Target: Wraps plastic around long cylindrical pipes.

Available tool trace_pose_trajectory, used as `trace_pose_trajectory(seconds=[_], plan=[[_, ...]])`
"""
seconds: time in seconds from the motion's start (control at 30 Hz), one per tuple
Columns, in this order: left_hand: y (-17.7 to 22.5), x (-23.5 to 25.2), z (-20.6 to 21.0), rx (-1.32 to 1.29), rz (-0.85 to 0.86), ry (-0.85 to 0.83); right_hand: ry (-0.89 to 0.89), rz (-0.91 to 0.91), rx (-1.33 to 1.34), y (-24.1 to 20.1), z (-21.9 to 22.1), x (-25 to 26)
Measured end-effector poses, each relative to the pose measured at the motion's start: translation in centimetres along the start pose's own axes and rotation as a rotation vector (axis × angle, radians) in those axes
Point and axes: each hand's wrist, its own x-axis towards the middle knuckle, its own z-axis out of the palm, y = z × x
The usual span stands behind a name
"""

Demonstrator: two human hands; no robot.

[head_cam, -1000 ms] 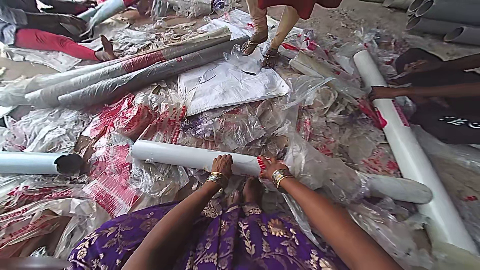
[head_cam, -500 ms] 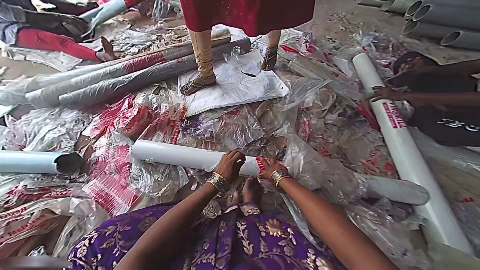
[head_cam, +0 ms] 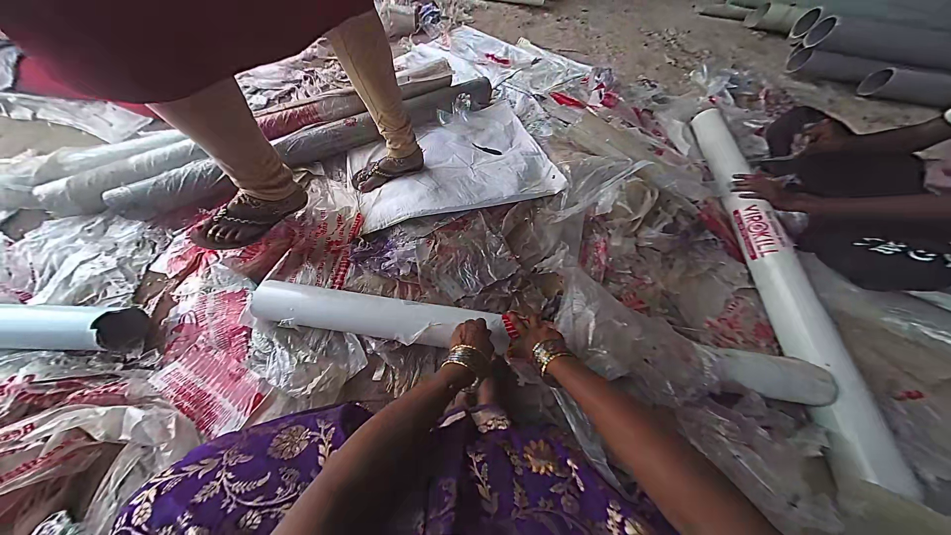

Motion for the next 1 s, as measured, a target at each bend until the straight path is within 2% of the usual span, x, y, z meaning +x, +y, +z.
trace_pose_trajectory(seconds=[0.1, 0.17, 0.27, 0.33, 0.4, 0.5, 0.57, 0.63, 0.83, 1.0], plan=[[2.8, -2.0, 0.9, -0.064, -0.033, -0.08, 0.011, -0.008, 0.009, -0.2, 0.0, -0.3], [3.3, -3.0, 1.4, -0.005, 0.107, -0.115, 0.018, -0.013, 0.0, -0.2, 0.0, -0.2], [2.4, -3.7, 1.6, 0.098, 0.432, -0.213, 0.017, -0.014, -0.002, 0.1, 0.2, 0.1], [1.2, -4.7, 0.4, 0.184, 0.493, -0.209, 0.019, -0.013, 0.002, 0.0, 0.3, -0.1], [-0.8, -5.4, -2.1, 0.169, 0.436, -0.155, 0.017, 0.001, -0.011, -0.2, 0.2, -0.2], [-6.0, -3.7, -4.6, 0.043, 0.271, 0.027, 0.015, 0.012, 0.0, -0.2, 0.3, -0.1], [-9.7, -2.2, -4.5, 0.018, 0.129, 0.131, 0.02, 0.001, 0.009, 0.0, 0.3, 0.2], [-11.8, -1.2, -3.6, 0.05, 0.039, 0.181, 0.015, 0.003, 0.003, 0.0, 0.2, 0.3], [-10.7, -0.7, -2.2, 0.253, 0.062, 0.211, 0.0, 0.009, -0.008, -0.1, 0.0, 0.1], [-10.4, -0.1, -2.2, 0.238, -0.007, 0.209, -0.007, 0.006, -0.013, -0.1, -0.1, 0.0]])
